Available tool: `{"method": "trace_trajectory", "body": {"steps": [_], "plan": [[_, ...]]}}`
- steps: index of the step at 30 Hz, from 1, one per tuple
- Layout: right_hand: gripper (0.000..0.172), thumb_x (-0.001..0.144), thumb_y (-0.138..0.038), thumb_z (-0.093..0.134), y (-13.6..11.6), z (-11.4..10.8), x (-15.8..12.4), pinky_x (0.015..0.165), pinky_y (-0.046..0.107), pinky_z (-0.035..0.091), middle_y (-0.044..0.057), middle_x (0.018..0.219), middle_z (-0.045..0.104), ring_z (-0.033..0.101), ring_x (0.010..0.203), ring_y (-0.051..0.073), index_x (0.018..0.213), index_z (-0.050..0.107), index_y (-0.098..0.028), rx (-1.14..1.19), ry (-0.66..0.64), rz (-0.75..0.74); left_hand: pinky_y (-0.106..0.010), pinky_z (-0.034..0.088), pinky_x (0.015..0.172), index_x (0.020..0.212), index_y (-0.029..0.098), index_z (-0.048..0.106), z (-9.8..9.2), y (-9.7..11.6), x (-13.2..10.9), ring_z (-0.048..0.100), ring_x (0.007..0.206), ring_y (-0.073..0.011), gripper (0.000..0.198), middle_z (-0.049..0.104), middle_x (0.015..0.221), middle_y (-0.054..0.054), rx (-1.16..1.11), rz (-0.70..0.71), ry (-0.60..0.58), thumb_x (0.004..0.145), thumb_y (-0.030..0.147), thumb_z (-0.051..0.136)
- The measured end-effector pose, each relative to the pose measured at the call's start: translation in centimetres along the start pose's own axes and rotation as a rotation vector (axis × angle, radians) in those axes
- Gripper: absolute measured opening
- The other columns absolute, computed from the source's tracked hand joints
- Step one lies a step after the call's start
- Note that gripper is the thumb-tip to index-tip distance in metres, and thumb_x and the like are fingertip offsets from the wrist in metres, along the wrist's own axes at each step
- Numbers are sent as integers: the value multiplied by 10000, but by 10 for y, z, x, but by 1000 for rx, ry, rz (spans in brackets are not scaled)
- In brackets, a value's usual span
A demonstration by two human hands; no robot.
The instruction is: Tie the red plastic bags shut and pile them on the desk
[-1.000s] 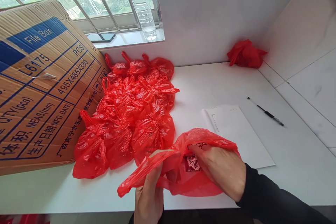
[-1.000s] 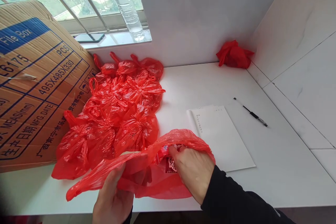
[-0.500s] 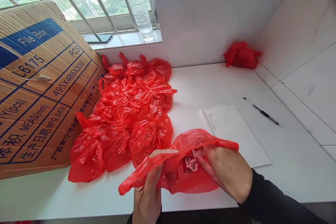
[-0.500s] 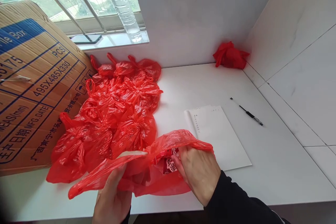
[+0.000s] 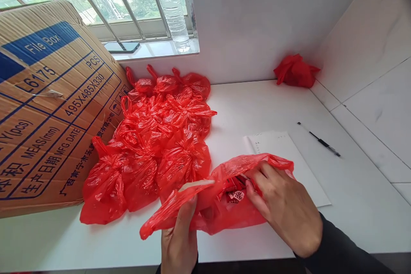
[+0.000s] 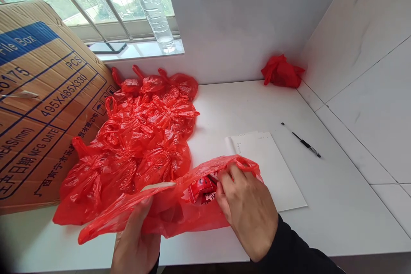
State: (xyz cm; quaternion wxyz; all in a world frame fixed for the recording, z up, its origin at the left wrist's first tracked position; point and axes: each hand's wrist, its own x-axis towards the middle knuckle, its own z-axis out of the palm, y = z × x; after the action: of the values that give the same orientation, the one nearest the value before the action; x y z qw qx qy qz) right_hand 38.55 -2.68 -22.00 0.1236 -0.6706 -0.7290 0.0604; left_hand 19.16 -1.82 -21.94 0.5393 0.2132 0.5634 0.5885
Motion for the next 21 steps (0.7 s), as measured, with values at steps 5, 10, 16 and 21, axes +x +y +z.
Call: {"method": "trace_trajectory", "body": {"steps": [5,10,16,21], "plan": [[217,984,-188,409,-19,1,0,628,349,434,14,885,627,604,720,205,929,612,-246,225,-173,-116,-324,646,749,842,240,806,-11,1,0,706,1063,-329,235,792,1003,-55,77,-15,-111,674,395,859],[224,971,-148,416,-17,0,4,678,334,457,-14,892,659,623,775,191,997,606,-265,399,-325,-114,-292,627,821,896,259,817,-10,6,0,694,1104,-305,229,784,1062,-45,114,41,-144,717,399,837],[270,928,-121,495,-17,-6,-2,730,355,475,6,979,628,623,884,224,1047,645,-311,313,-400,-160,-261,608,713,913,235,808,-3,7,-6,715,977,-275,291,777,963,-56,183,170,-96,752,477,789],[518,893,-64,539,-31,6,-1,570,317,469,9,1039,660,686,747,215,1305,559,-378,122,-409,-198,-244,564,622,857,240,805,9,21,-18,698,761,-233,268,742,788,-48,340,206,-144,749,484,784]]}}
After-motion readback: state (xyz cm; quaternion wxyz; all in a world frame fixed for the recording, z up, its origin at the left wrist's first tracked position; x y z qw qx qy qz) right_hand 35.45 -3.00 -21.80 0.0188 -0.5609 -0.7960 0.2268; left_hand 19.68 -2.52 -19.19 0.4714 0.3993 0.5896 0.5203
